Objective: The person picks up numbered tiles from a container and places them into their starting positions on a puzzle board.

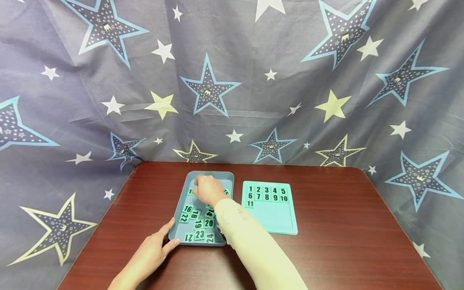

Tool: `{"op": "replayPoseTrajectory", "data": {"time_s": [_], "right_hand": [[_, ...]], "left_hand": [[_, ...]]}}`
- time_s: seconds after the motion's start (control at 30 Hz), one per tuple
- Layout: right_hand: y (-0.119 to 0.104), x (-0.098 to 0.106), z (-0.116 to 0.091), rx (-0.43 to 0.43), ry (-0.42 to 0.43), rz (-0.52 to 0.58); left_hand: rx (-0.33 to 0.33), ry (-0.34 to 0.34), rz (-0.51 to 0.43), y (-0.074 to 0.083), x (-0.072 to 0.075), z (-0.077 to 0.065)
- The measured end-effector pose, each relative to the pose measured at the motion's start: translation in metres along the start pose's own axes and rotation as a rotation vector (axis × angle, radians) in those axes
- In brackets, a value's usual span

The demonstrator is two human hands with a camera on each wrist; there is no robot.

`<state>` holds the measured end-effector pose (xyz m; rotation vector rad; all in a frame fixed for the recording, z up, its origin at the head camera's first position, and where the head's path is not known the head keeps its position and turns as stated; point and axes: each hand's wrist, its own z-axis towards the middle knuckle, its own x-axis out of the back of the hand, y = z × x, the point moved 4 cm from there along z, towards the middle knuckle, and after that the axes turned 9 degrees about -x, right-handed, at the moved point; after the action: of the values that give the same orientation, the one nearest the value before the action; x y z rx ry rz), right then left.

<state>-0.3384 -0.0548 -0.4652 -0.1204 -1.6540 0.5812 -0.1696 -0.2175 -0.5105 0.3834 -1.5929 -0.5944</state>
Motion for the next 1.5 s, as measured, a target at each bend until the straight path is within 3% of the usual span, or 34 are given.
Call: {"op": "replayPoseTrajectory", "data": {"time_s": [0.63,1.0,1.23,1.5], "right_hand": [[-0.009,-0.037,0.020,0.039,-0.153,-0.230],[-0.016,-0.045,0.026,0.044,-0.099,-0.291],[-0.015,-0.046,0.024,0.020,0.008,-0.380],[-0.016,-0.048,0.018,0.041,0.028,-0.430]], "left_hand": [[-0.014,0.031,-0.007,-0.001,0.000,-0.003],[-0.005,0.040,-0.002,-0.003,-0.001,-0.005],[-0.004,0.041,-0.005,0.001,-0.002,-0.005],[-0.007,0.042,0.007,-0.001,-0.001,-0.006]]}}
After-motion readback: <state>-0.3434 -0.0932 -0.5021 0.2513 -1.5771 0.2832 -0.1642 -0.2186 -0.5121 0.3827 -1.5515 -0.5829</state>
